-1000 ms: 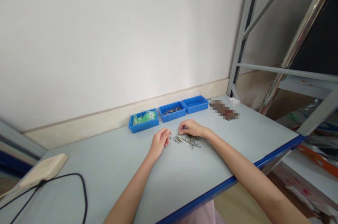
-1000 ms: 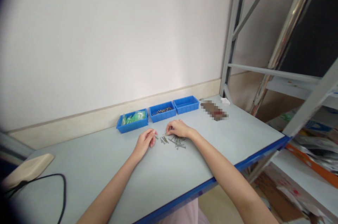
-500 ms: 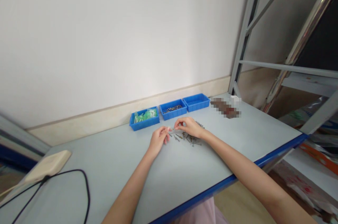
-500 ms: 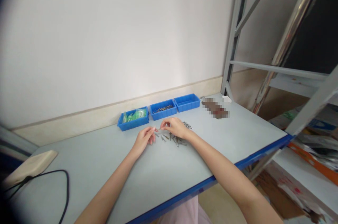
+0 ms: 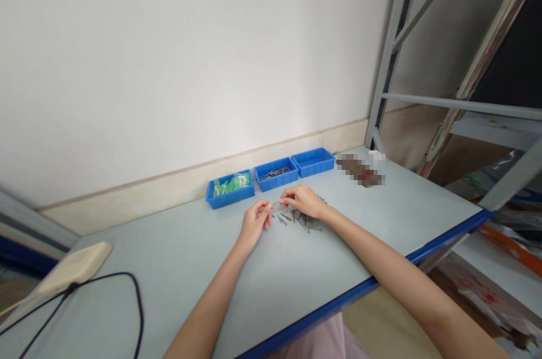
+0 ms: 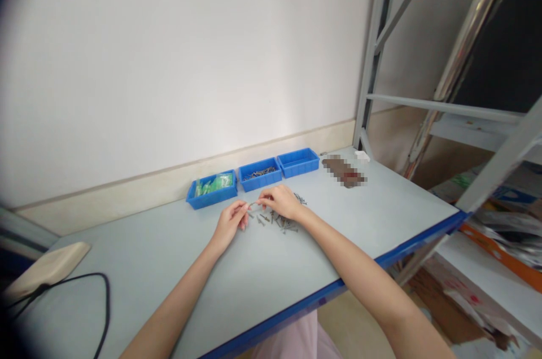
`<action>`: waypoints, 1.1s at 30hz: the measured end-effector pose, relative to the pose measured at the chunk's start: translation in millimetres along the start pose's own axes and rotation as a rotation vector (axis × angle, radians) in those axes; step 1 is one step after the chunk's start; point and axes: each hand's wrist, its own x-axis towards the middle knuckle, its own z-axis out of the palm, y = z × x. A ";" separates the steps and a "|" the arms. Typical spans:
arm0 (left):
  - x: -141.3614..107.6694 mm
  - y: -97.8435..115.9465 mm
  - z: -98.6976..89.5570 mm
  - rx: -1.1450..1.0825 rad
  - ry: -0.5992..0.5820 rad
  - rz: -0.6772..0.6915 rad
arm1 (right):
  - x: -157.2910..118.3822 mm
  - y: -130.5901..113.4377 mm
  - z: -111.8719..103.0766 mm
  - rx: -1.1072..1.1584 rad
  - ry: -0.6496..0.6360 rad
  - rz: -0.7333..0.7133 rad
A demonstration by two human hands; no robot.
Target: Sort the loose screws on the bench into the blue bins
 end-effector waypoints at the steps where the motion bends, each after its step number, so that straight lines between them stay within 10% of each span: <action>1: -0.5 0.8 0.3 0.004 0.004 0.006 | 0.2 0.3 0.8 -0.008 -0.002 0.016; 33: -0.6 -1.4 -0.6 0.013 0.015 0.040 | 2.2 7.9 6.2 0.326 -0.115 0.003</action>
